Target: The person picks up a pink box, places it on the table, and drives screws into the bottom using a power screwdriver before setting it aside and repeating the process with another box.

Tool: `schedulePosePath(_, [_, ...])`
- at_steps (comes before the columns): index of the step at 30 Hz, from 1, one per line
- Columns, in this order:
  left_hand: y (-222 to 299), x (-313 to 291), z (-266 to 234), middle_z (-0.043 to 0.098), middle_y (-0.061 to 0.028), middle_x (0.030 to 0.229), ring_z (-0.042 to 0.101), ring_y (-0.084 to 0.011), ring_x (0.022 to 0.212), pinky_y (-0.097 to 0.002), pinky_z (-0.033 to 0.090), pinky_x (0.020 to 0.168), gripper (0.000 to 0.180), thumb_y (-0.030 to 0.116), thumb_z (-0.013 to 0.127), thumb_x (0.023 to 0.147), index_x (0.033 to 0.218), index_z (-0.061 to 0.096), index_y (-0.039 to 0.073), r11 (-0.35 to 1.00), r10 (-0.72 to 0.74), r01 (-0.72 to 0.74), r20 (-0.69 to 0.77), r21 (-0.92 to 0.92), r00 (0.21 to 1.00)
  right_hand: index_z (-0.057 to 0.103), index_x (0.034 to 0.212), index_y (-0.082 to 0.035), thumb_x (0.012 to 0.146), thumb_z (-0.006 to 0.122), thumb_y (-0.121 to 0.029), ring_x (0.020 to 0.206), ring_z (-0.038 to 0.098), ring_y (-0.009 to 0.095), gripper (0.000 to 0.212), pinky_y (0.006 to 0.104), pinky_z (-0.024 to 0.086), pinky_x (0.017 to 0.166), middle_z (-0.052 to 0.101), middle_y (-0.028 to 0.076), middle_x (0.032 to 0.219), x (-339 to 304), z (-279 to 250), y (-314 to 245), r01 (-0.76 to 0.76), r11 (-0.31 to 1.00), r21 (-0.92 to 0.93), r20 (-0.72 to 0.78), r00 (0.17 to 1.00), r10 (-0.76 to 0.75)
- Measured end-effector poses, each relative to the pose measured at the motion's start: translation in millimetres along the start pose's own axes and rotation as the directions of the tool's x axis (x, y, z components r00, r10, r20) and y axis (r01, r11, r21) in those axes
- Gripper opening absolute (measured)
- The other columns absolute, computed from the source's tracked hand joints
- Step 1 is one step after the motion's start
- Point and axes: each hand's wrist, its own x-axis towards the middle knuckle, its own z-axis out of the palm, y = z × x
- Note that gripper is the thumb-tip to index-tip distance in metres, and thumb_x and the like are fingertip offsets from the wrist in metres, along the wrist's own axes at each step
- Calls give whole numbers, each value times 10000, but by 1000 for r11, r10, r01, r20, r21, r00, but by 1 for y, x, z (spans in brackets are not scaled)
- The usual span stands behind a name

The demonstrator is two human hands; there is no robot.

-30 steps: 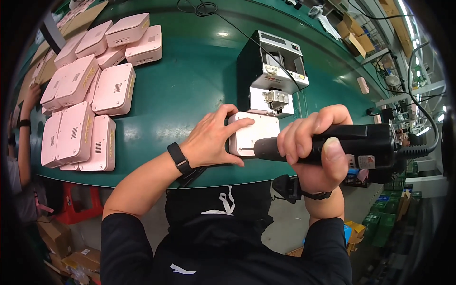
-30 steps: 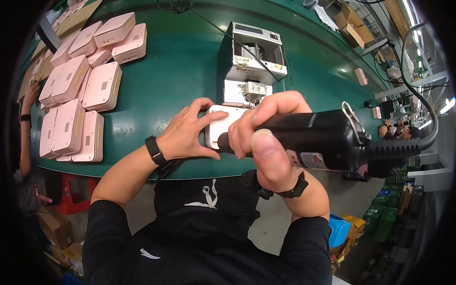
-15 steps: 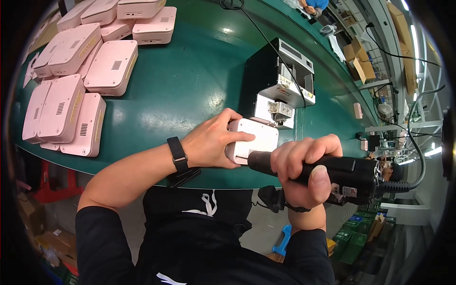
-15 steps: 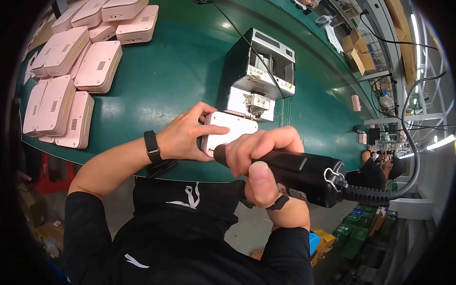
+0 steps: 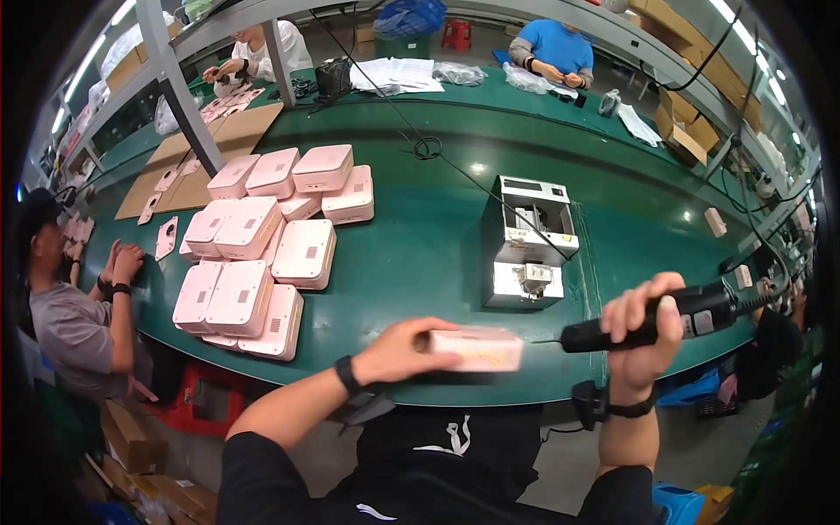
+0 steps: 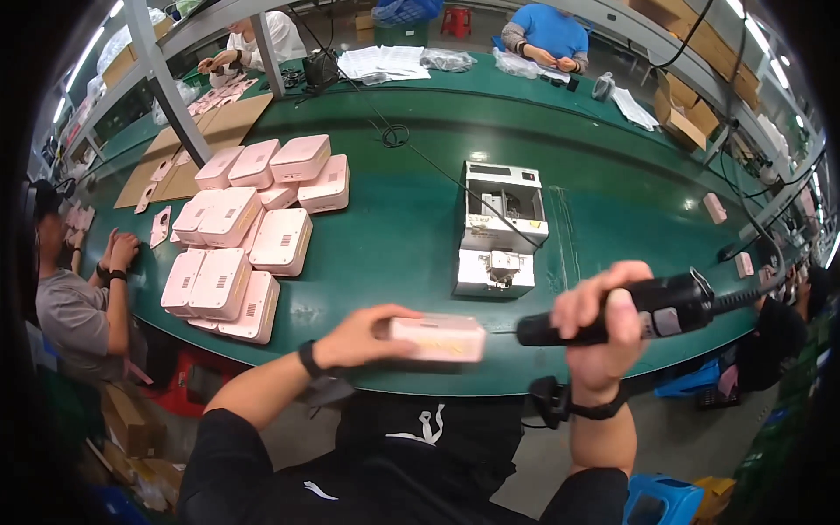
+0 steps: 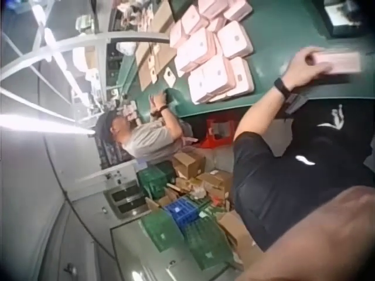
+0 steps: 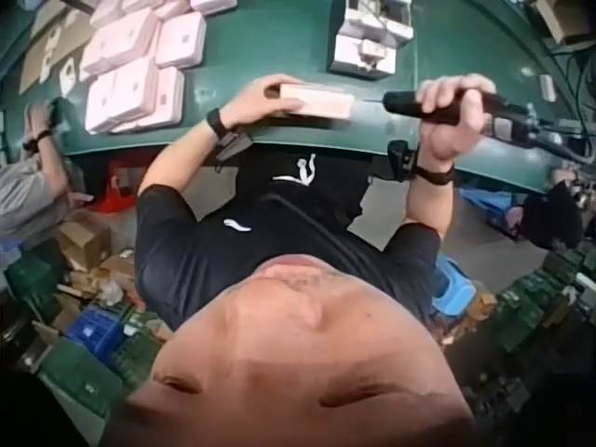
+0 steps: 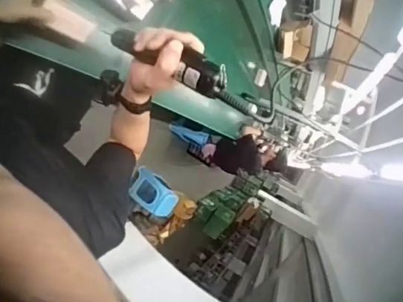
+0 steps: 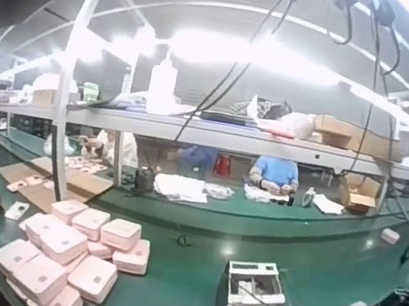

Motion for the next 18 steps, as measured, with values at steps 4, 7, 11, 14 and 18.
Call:
schedulePosePath(4, [27,-31,-26,408,-202,1482,514,-334,1286,-444,451,1071,655,552,453,1001,1475,390,103,529,-452,415,168,-740,876,451,995,-78,960,542,-174,488,440,123,137,296,429,514,451,22,648,-25,-74,4,-57,972,-227,-159,987,20])
schedulePosePath(7, [10,-3,-43,422,-215,1459,548,-369,1238,-492,462,1050,763,640,365,981,1503,318,84,517,-381,232,21,-824,924,455,996,-68,951,555,-136,490,436,119,130,282,419,503,451,23,651,-39,-98,20,-86,953,-289,-215,976,23])
schedulePosePath(11, [20,77,-55,451,-229,1433,558,-364,1225,-466,460,1054,809,646,386,974,1515,287,53,561,-342,-55,-291,-826,894,460,1001,-54,943,564,-100,495,437,113,128,261,405,488,454,24,653,-37,-117,30,-92,925,-369,-248,969,-2])
schedulePosePath(14, [38,86,-60,472,-224,1422,543,-336,1253,-430,468,1041,782,593,477,970,1489,327,27,798,-278,-51,-440,-601,854,462,1005,-47,941,564,-89,501,445,109,127,252,401,485,455,23,656,-37,-126,33,-83,931,-355,-257,966,-12])
schedulePosePath(18, [84,70,-79,515,-267,1349,593,-345,1159,-425,512,936,770,487,698,875,1400,445,-16,856,264,80,-565,511,782,462,1011,-42,939,559,-81,509,461,106,127,248,403,485,457,20,660,-41,-138,35,-85,956,-279,-273,962,5])
